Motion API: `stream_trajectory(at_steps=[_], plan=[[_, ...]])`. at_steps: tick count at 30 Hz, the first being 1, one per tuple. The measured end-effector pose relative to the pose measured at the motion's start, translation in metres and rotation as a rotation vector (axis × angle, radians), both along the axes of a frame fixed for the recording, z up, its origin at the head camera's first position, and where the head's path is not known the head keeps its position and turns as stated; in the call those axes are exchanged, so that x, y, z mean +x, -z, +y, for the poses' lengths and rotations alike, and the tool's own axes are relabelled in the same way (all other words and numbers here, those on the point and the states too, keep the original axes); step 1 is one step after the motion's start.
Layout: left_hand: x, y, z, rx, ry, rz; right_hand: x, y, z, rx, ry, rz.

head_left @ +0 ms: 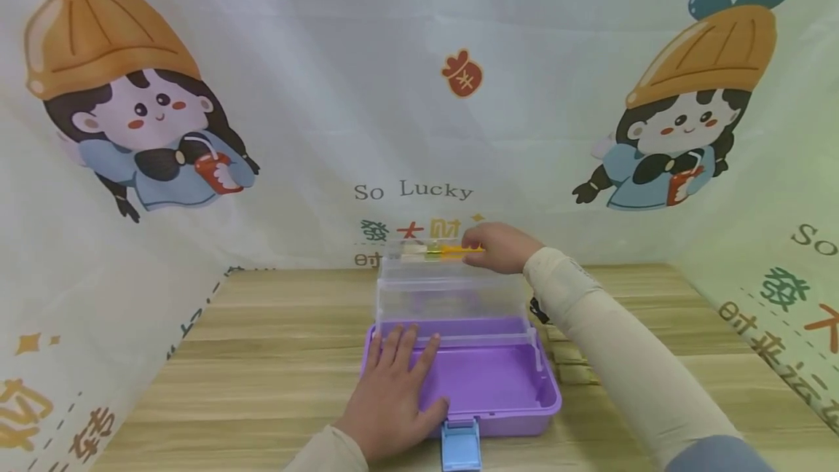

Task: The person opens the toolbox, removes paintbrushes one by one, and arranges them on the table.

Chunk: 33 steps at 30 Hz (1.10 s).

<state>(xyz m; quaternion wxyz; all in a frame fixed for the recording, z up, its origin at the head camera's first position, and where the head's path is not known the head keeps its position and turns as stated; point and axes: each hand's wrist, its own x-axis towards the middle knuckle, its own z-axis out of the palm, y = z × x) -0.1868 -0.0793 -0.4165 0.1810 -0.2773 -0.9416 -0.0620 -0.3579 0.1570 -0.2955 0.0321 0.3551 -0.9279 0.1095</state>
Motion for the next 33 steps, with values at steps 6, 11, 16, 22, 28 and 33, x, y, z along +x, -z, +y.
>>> stream_trajectory(at_steps=[6, 11, 16, 22, 28, 33], plan=[[-0.001, 0.003, 0.001, 0.015, 0.013, 0.011, -0.013, 0.012, -0.019, -0.026, 0.013, -0.04], [0.0, 0.004, 0.001, 0.001, 0.007, 0.002, -0.018, 0.022, -0.029, -0.053, 0.044, -0.09], [0.0, 0.001, 0.0, -0.006, 0.007, 0.008, -0.021, 0.029, -0.035, -0.04, 0.076, -0.097], [0.0, -0.002, -0.002, -0.01, 0.003, 0.015, -0.022, 0.033, -0.038, -0.041, 0.068, -0.073], [0.001, -0.003, -0.001, -0.022, -0.001, 0.025, -0.021, 0.032, -0.042, -0.006, 0.08, -0.046], [0.001, -0.003, -0.001, -0.022, -0.001, 0.014, -0.021, 0.034, -0.045, 0.001, 0.1, -0.044]])
